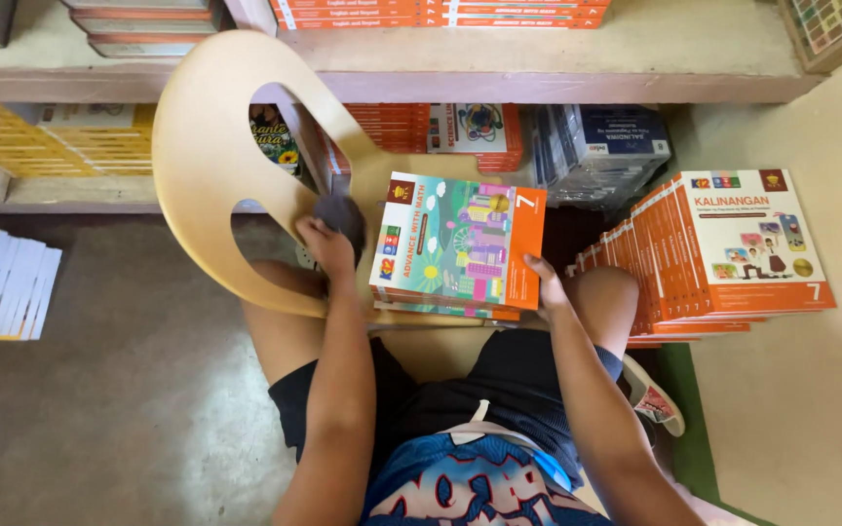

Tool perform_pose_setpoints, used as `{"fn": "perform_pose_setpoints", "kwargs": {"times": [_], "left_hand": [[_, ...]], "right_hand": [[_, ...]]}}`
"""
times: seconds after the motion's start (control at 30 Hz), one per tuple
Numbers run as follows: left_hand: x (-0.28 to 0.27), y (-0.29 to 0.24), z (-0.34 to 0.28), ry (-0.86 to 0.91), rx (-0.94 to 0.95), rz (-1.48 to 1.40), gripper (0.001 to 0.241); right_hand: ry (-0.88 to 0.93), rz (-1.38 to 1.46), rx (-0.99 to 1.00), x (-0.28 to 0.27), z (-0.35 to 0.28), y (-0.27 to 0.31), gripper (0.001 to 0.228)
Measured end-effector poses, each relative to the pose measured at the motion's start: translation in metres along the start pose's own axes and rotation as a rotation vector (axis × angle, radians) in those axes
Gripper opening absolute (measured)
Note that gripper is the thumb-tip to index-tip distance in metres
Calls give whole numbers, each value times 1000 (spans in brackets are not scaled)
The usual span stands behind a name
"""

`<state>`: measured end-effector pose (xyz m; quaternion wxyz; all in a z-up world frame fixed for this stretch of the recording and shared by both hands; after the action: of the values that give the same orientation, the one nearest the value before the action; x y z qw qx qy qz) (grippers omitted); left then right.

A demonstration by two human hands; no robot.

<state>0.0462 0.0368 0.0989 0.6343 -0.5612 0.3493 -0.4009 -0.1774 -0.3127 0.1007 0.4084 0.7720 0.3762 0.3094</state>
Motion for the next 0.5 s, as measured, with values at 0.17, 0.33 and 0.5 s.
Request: {"fn": "perform_pose_setpoints", "kwargs": {"times": [0.17, 0.33, 0.5], "left_hand": [[6, -26, 40, -35, 178, -213, 11], [16, -123, -5, -28, -36, -588, 17], [42, -88, -7, 112, -467, -868, 4]], "right_hand": [[-14, 86, 19, 24, -9, 9, 88], [-53, 165, 31, 35, -4, -1, 81], [-95, -99, -31, 42, -6, 10, 86]]}}
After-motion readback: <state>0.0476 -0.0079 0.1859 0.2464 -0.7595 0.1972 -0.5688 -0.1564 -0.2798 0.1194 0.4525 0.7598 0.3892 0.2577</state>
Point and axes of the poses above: each hand's wrist, its own z-axis towards the middle knuckle, its own x-axis out of the palm, y = z × x, the point moved 5 cm from there along z, towards the middle knuckle, and after that the axes turned 12 degrees about -z, right-handed, at the moved point
